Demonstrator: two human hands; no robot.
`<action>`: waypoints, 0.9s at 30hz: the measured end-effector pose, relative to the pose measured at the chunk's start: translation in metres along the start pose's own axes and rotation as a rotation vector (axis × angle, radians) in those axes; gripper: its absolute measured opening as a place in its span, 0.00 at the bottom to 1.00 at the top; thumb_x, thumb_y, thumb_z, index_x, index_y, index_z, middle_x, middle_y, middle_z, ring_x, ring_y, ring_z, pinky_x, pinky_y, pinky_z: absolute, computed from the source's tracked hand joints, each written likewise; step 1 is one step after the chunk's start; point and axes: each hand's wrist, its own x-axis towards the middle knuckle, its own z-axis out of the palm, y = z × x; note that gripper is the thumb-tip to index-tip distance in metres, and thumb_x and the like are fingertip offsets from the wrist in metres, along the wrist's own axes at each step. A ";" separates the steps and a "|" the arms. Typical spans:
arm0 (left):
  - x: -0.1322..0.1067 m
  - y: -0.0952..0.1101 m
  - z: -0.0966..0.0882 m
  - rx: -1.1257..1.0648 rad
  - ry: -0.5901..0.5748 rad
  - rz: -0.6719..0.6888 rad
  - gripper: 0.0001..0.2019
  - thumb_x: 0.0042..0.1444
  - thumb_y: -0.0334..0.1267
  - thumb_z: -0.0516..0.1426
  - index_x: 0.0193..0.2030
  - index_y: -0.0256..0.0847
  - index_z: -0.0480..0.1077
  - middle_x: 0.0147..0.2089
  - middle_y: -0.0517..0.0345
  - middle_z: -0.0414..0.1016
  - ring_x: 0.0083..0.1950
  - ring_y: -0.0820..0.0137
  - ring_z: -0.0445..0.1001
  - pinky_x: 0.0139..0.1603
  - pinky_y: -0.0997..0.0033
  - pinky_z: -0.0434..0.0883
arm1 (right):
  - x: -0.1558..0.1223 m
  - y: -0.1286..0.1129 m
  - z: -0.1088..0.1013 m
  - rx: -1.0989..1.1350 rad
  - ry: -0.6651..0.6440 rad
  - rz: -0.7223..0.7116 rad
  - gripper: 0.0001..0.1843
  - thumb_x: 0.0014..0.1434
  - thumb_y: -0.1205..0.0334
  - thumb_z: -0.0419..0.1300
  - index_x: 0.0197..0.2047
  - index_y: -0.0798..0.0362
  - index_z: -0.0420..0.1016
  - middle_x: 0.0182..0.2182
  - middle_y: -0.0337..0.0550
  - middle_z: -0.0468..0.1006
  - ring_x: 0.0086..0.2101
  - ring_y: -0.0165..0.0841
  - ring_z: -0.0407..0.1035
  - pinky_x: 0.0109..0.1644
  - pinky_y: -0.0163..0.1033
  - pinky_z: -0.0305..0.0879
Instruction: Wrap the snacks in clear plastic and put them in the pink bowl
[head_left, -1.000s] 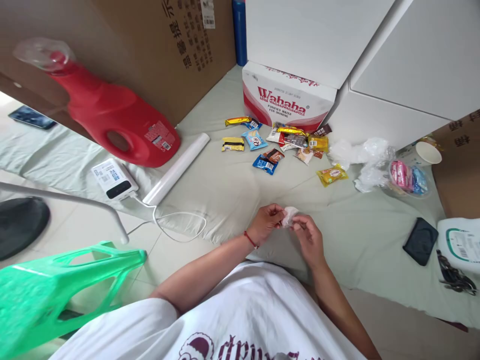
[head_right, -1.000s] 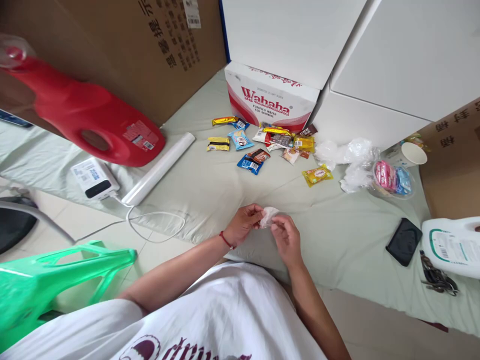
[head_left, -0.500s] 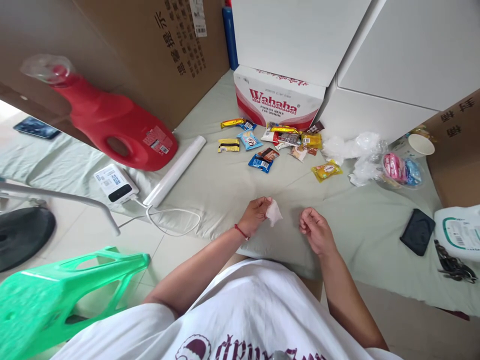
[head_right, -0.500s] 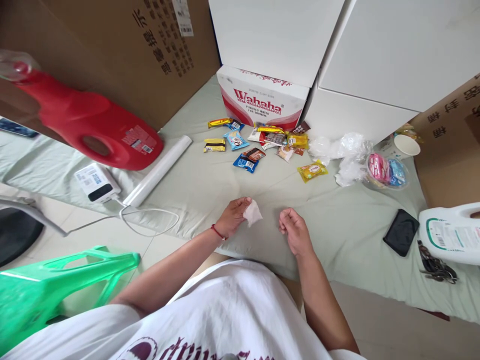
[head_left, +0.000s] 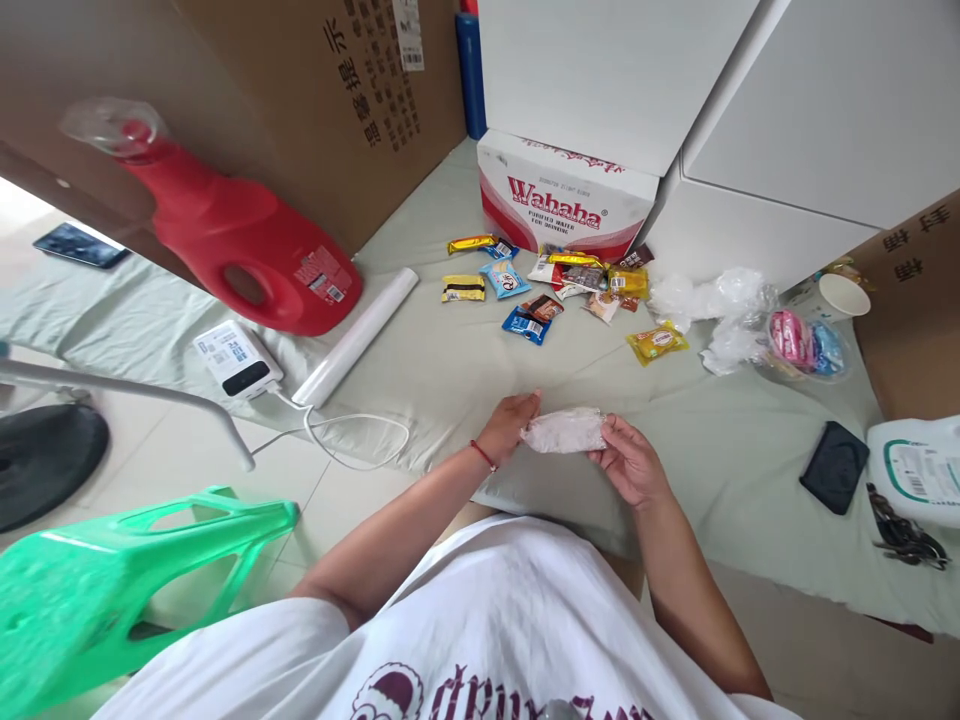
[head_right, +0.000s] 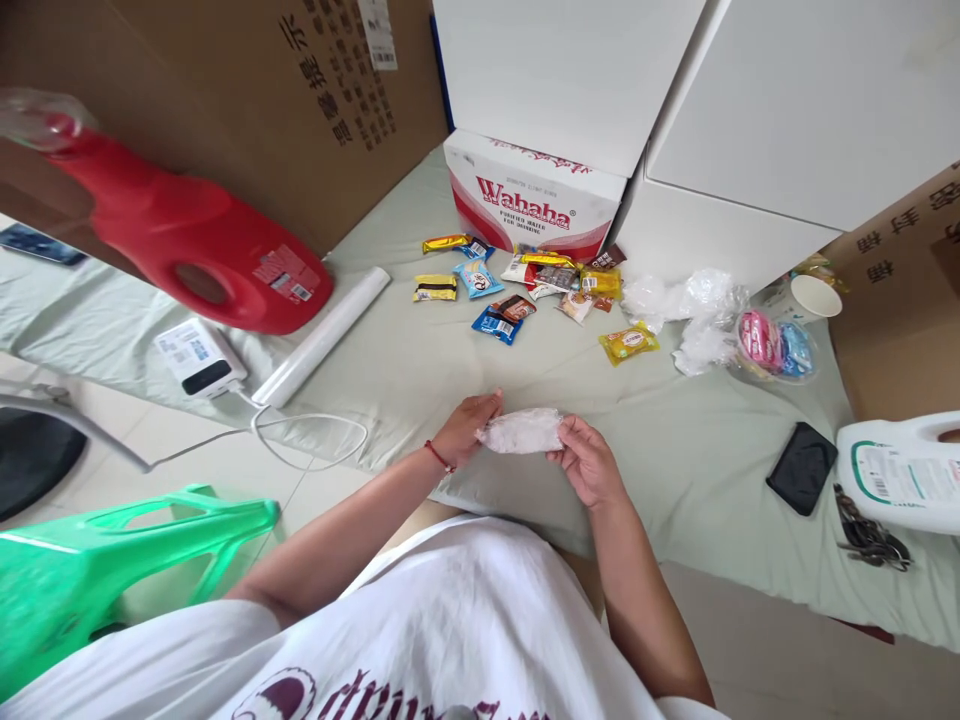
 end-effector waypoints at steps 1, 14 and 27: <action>-0.001 0.002 -0.002 0.000 0.075 0.043 0.30 0.55 0.66 0.59 0.21 0.43 0.58 0.19 0.66 0.55 0.22 0.76 0.54 0.24 0.72 0.53 | -0.001 0.002 0.000 -0.021 0.032 -0.048 0.21 0.52 0.44 0.73 0.31 0.49 0.71 0.28 0.37 0.69 0.30 0.31 0.64 0.34 0.37 0.66; -0.023 0.014 0.038 -0.099 -0.137 0.004 0.21 0.53 0.58 0.63 0.30 0.40 0.67 0.24 0.65 0.64 0.25 0.76 0.61 0.25 0.74 0.56 | -0.020 0.023 0.016 -0.718 0.022 -0.560 0.08 0.64 0.49 0.63 0.39 0.42 0.78 0.39 0.43 0.79 0.45 0.42 0.71 0.55 0.49 0.67; -0.023 -0.002 0.024 0.024 -0.110 0.154 0.23 0.55 0.60 0.62 0.31 0.40 0.67 0.24 0.67 0.62 0.27 0.76 0.57 0.30 0.73 0.56 | -0.007 0.021 0.005 -0.026 0.218 -0.178 0.23 0.54 0.40 0.71 0.30 0.48 0.69 0.28 0.37 0.71 0.31 0.31 0.65 0.36 0.37 0.67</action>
